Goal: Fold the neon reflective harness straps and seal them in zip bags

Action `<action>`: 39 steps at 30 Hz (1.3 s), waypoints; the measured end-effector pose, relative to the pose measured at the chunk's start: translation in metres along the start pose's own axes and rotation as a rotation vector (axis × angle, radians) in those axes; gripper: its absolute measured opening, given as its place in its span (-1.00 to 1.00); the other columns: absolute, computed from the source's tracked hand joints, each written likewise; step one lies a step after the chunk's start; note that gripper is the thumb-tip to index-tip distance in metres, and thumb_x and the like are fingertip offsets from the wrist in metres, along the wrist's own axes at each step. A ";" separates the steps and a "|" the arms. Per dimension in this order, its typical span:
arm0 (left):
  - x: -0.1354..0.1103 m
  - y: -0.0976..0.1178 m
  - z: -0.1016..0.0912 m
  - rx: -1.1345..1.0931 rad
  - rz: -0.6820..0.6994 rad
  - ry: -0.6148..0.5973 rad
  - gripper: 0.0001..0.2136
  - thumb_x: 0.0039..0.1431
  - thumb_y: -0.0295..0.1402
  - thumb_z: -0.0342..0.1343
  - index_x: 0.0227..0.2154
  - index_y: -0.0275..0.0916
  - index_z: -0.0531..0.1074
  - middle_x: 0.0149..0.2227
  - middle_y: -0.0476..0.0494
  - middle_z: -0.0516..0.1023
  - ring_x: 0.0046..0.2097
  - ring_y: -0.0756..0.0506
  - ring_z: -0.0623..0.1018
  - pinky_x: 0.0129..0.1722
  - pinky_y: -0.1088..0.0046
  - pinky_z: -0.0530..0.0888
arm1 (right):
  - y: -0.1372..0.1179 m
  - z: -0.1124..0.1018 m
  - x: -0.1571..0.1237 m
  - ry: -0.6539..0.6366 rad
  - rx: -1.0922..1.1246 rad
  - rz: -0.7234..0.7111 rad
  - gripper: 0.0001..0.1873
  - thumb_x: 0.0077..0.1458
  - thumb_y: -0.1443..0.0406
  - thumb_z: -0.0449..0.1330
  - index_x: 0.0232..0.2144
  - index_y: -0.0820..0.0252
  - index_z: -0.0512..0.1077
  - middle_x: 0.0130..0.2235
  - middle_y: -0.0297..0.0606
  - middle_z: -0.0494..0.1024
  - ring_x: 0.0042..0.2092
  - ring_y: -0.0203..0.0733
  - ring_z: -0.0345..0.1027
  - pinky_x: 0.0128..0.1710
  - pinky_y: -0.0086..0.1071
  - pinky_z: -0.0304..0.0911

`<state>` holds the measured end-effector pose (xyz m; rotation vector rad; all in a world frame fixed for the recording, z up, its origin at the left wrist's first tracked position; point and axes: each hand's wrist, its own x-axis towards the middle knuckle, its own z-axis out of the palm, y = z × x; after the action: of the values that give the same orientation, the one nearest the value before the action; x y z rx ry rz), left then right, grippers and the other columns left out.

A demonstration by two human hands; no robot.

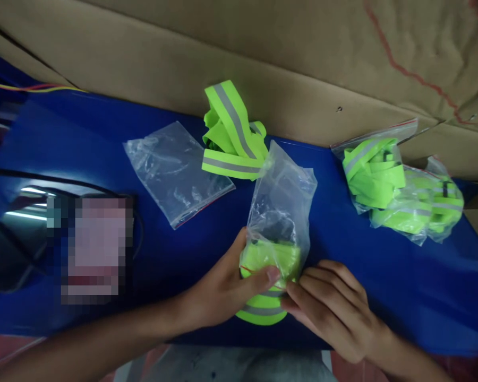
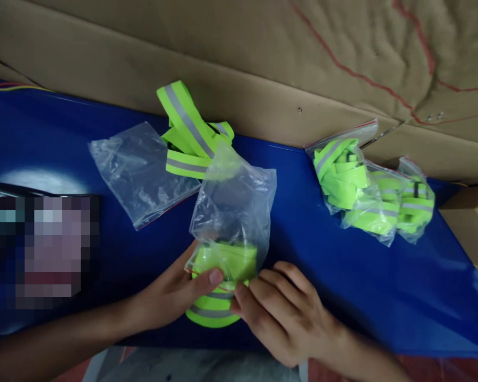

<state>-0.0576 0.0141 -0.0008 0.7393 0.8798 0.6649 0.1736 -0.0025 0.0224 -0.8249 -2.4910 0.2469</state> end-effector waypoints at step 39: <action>0.002 -0.019 0.016 -0.302 -0.227 -0.078 -0.47 0.27 0.16 0.14 -0.32 -0.32 0.57 -0.35 -0.11 0.57 -0.27 -0.06 0.52 -0.17 0.39 0.43 | -0.003 0.032 0.006 0.076 -0.300 -0.179 -0.82 0.27 0.24 0.29 -0.18 -0.24 0.65 -0.26 -0.44 0.62 -0.25 -0.24 0.32 -0.16 -0.22 0.17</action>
<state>-0.0394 0.0000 -0.0103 0.3854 0.7569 0.5466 0.1524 -0.0016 -0.0017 -0.7035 -2.5443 -0.2220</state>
